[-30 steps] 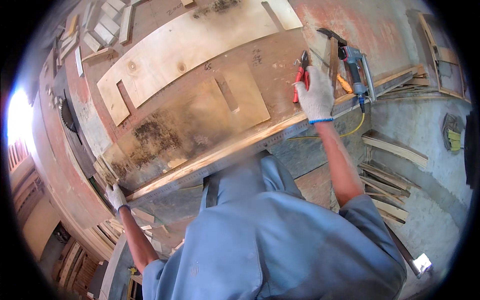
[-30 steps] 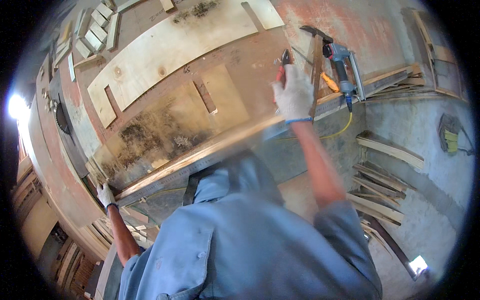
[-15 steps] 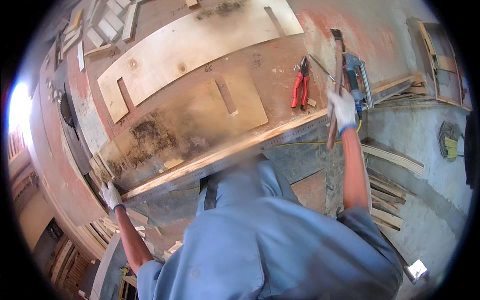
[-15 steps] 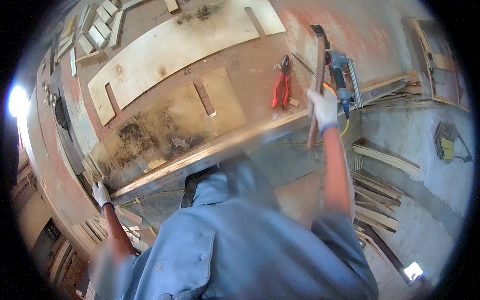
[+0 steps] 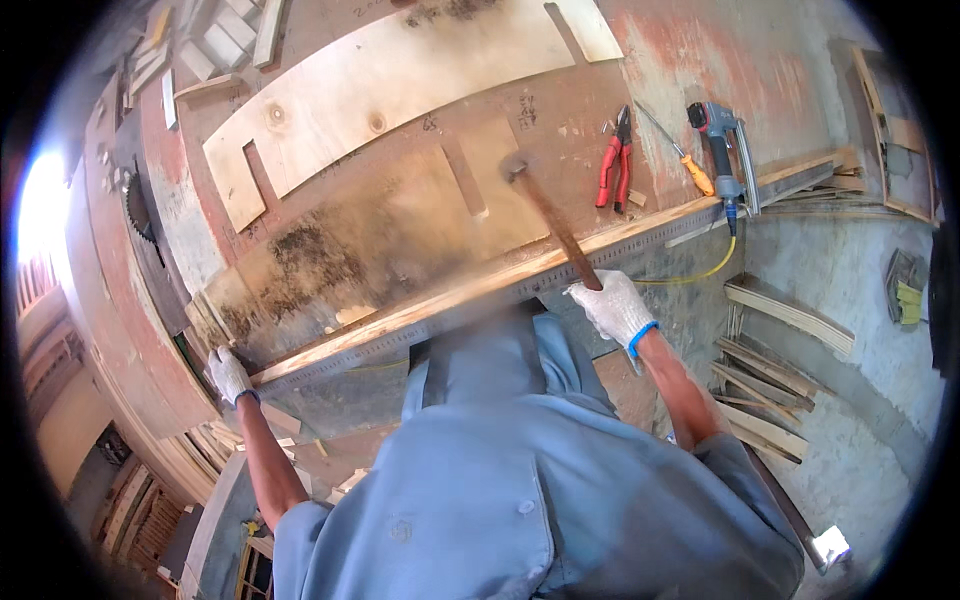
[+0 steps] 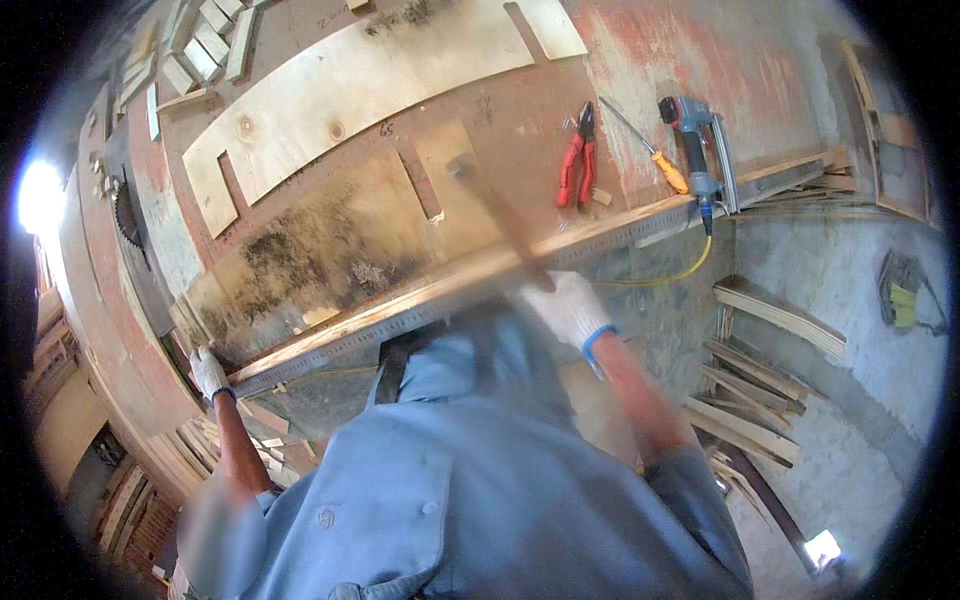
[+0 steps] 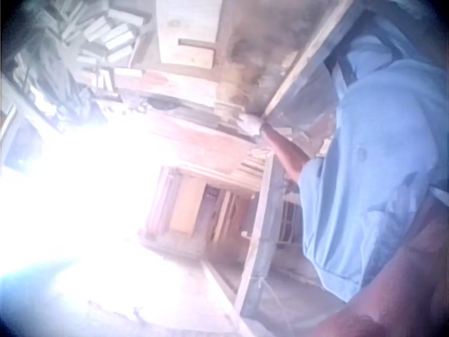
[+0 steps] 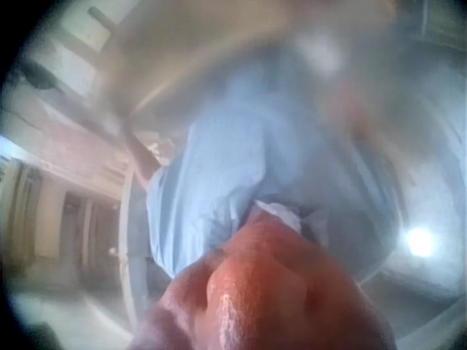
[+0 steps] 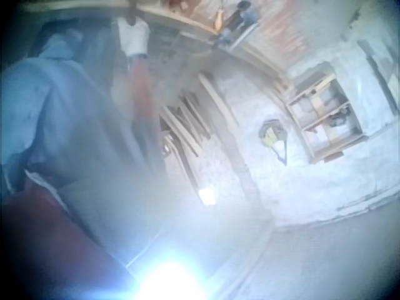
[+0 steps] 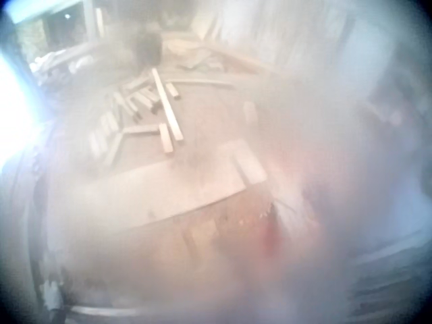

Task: The person assembles wooden pieces on a workbench using a nail gun, hammer, and pliers. They position and fasten curved and straight wooden parts, then remove excess material and adjust components to fit together.

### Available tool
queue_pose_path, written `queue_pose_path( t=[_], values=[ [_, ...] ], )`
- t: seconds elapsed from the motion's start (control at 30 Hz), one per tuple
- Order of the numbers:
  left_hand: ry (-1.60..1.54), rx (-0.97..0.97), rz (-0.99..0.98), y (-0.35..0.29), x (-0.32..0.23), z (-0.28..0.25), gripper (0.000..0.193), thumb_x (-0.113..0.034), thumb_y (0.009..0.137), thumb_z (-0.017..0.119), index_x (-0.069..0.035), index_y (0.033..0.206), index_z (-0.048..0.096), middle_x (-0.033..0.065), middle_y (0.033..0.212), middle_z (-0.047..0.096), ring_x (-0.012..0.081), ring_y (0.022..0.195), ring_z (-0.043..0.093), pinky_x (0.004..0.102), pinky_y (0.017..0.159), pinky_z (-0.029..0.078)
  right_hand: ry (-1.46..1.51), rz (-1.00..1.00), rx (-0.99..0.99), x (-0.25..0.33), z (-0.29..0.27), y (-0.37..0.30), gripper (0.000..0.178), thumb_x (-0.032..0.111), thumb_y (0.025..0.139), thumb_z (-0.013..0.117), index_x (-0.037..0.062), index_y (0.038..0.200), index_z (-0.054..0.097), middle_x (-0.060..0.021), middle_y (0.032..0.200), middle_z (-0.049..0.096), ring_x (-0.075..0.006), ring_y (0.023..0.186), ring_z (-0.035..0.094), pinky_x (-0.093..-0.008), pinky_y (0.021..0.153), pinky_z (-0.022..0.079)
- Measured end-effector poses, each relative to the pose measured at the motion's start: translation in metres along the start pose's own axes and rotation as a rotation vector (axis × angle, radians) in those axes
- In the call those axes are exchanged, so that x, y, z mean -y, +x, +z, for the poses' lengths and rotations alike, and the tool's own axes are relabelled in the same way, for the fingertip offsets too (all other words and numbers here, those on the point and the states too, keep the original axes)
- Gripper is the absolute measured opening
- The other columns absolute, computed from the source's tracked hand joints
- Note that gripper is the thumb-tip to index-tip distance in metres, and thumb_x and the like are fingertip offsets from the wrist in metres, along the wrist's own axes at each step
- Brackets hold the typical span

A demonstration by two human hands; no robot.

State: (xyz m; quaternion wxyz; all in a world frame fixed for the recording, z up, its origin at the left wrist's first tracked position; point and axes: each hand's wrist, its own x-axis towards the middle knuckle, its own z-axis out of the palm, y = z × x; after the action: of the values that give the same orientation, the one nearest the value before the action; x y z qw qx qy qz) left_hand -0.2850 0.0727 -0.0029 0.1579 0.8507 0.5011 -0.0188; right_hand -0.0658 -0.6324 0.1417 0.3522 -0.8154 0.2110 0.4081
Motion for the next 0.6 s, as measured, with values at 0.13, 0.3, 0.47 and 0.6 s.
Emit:
queue_pose_path(
  t=[0.13,0.3,0.47,0.6],
  values=[
    [0.035,-0.098,0.095,-0.001,0.007,0.005,0.059,-0.039,0.104,0.046,0.007,0.138,0.061,0.0281,0.139,0.064,0.0432,0.126,0.061,0.0456,0.108,0.044,0.371,0.165,0.023,0.008,-0.011,-0.009,0.017,0.020,0.098,0.066,0.0037,0.092,0.064,0.0014,0.060,0.050,-0.0100,0.043,0.046,-0.0303,0.039,0.037],
    [0.098,0.008,-0.055,-0.019,-0.029,-0.007,0.060,-0.038,0.104,0.046,0.007,0.143,0.058,0.0298,0.143,0.061,0.0447,0.133,0.057,0.0460,0.113,0.041,0.409,0.092,-0.025,0.007,-0.018,-0.018,0.018,0.019,0.098,0.064,0.0042,0.088,0.062,0.0003,0.060,0.051,-0.0111,0.042,0.047,-0.0298,0.039,0.037],
    [0.140,0.026,-0.015,-0.016,-0.029,-0.007,0.059,-0.038,0.104,0.047,0.006,0.141,0.059,0.0307,0.138,0.064,0.0456,0.128,0.061,0.0481,0.109,0.045,0.199,0.105,0.066,-0.010,-0.004,0.010,0.021,0.021,0.097,0.068,0.0048,0.085,0.062,-0.0001,0.057,0.052,-0.0116,0.043,0.049,-0.0321,0.039,0.037],
    [0.118,-0.053,-0.007,-0.014,-0.013,-0.002,0.061,-0.039,0.104,0.047,0.005,0.144,0.057,0.0304,0.141,0.063,0.0452,0.131,0.060,0.0473,0.111,0.044,0.202,0.106,0.036,0.007,-0.012,-0.001,0.025,0.026,0.095,0.071,0.0038,0.084,0.065,-0.0021,0.058,0.056,-0.0137,0.045,0.053,-0.0351,0.042,0.040]
  ],
)
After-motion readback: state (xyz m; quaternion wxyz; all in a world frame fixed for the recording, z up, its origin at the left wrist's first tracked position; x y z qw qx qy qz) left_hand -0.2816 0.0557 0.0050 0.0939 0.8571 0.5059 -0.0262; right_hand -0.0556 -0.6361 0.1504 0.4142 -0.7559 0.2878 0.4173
